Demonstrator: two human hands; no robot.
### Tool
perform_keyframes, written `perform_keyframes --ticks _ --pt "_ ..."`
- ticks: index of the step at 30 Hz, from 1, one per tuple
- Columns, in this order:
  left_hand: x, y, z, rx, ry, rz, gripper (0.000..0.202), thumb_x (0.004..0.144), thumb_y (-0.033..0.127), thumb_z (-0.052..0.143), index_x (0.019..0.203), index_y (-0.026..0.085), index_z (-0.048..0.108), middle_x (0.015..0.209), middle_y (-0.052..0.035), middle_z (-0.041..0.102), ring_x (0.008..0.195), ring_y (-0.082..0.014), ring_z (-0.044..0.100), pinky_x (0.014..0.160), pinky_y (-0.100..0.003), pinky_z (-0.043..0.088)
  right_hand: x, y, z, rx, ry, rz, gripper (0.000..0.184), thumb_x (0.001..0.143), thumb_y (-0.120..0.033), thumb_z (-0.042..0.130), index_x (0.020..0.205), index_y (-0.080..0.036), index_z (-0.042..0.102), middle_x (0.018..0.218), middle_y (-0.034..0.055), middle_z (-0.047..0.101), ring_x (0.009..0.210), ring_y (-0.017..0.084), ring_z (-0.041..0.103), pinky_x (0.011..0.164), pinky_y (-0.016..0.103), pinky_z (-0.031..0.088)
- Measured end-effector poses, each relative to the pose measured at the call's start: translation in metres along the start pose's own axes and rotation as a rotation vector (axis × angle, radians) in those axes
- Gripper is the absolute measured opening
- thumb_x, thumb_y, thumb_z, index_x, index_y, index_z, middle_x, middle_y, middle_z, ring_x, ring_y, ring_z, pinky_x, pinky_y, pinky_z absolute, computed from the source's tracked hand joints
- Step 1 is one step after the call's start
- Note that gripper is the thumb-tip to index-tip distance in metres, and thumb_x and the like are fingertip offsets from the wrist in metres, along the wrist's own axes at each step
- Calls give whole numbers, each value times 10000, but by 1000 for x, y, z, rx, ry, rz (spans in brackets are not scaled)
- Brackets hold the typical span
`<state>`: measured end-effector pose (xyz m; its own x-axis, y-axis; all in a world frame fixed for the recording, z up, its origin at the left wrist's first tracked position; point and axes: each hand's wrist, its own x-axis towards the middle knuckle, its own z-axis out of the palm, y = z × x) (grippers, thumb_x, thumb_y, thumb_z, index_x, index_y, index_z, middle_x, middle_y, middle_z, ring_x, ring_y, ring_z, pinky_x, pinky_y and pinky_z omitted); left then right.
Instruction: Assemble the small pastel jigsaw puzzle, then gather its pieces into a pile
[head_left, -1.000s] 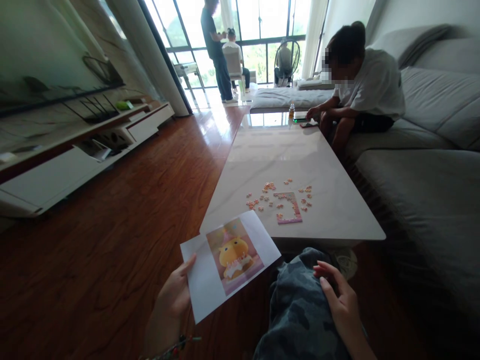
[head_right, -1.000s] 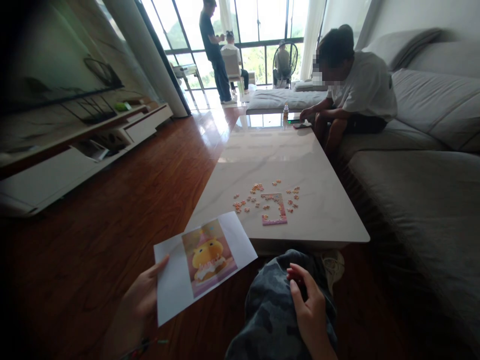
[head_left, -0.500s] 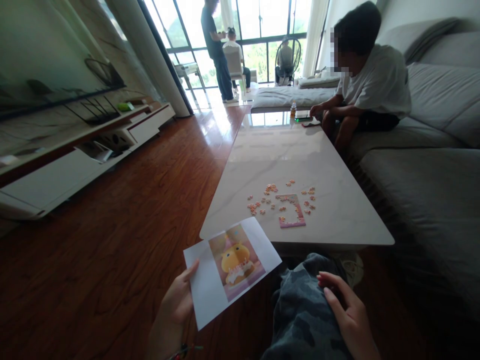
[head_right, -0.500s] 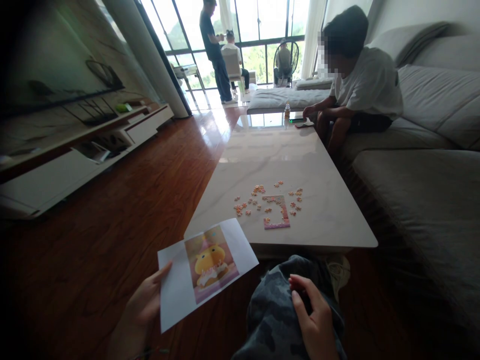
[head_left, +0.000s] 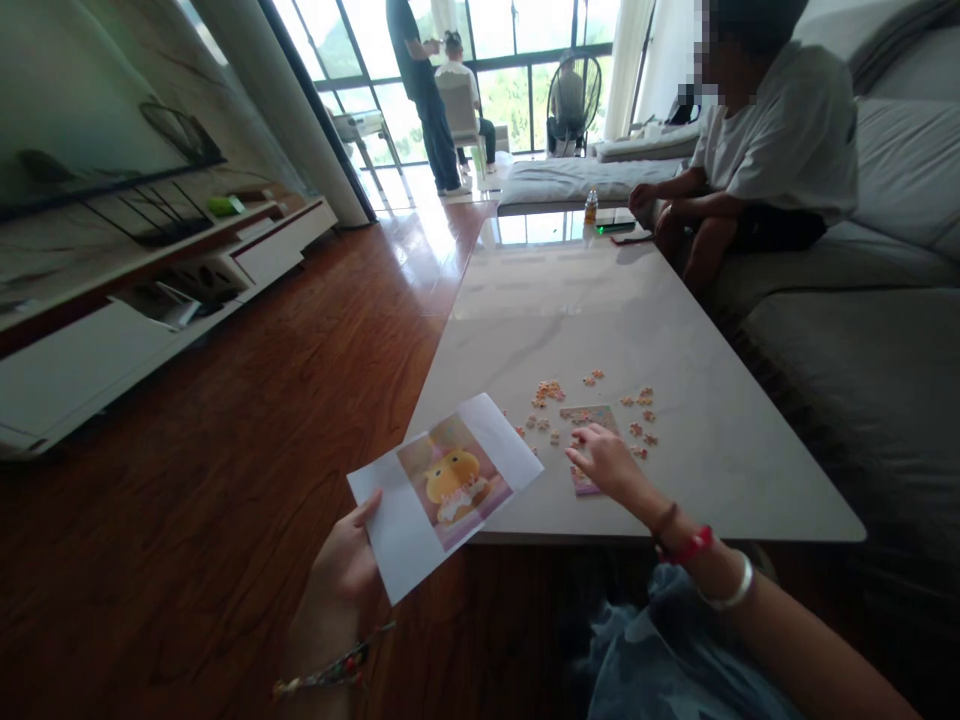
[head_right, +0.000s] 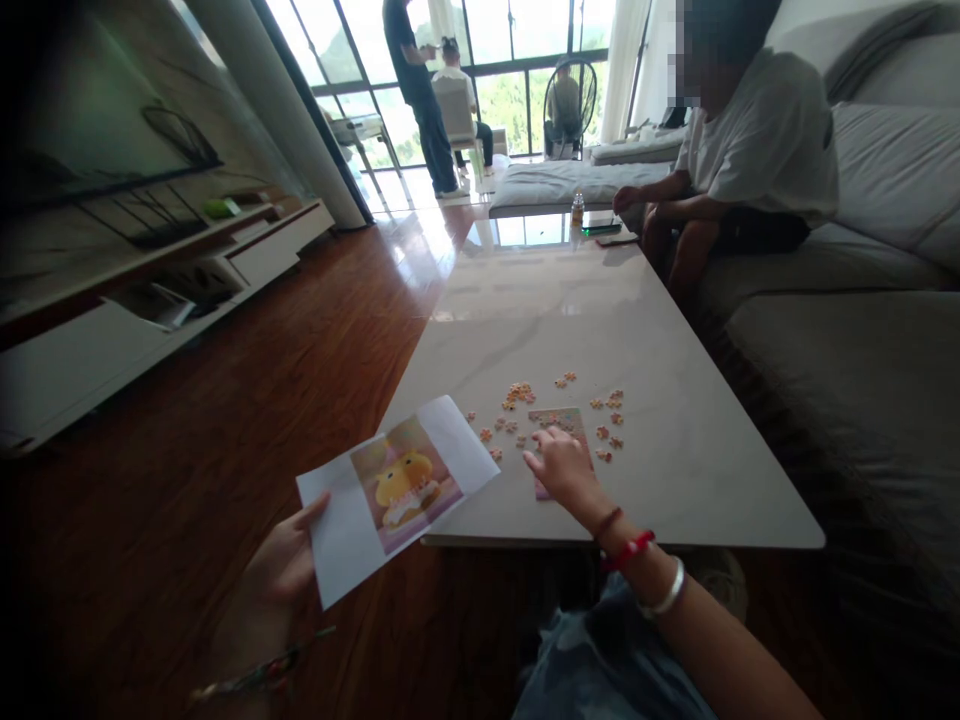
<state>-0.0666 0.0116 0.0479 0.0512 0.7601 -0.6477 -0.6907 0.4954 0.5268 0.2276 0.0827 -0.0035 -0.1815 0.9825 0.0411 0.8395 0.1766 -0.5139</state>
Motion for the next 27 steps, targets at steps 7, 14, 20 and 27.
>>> perform_keyframes --ticks 7,14,20,27 --pt "27 -3 -10 63 226 -27 494 836 247 329 1300 81 298 979 -199 631 916 -316 587 862 -524 415 70 -6 64 -251 -14 -19 153 778 -256 518 852 -135 573 926 127 568 879 229 506 774 357 370" --pt "44 -7 -30 204 434 103 458 776 141 461 1227 94 401 724 -111 685 627 -238 647 591 -361 543 60 31 53 -82 43 -121 127 793 -222 499 883 -156 559 902 80 566 894 202 489 800 313 360" --pt "66 -14 -47 429 593 363 164 709 40 520 834 136 566 479 25 610 367 -119 553 360 -164 448 64 26 51 -56 94 -32 389 727 -324 591 1057 -135 505 967 109 535 891 218 502 762 317 379" --pt "85 -16 -67 794 621 392 120 713 137 547 832 133 557 509 22 585 394 -113 534 403 -203 456 78 13 70 -198 -6 -62 143 729 -274 586 795 -147 580 920 112 560 866 234 510 763 360 361"
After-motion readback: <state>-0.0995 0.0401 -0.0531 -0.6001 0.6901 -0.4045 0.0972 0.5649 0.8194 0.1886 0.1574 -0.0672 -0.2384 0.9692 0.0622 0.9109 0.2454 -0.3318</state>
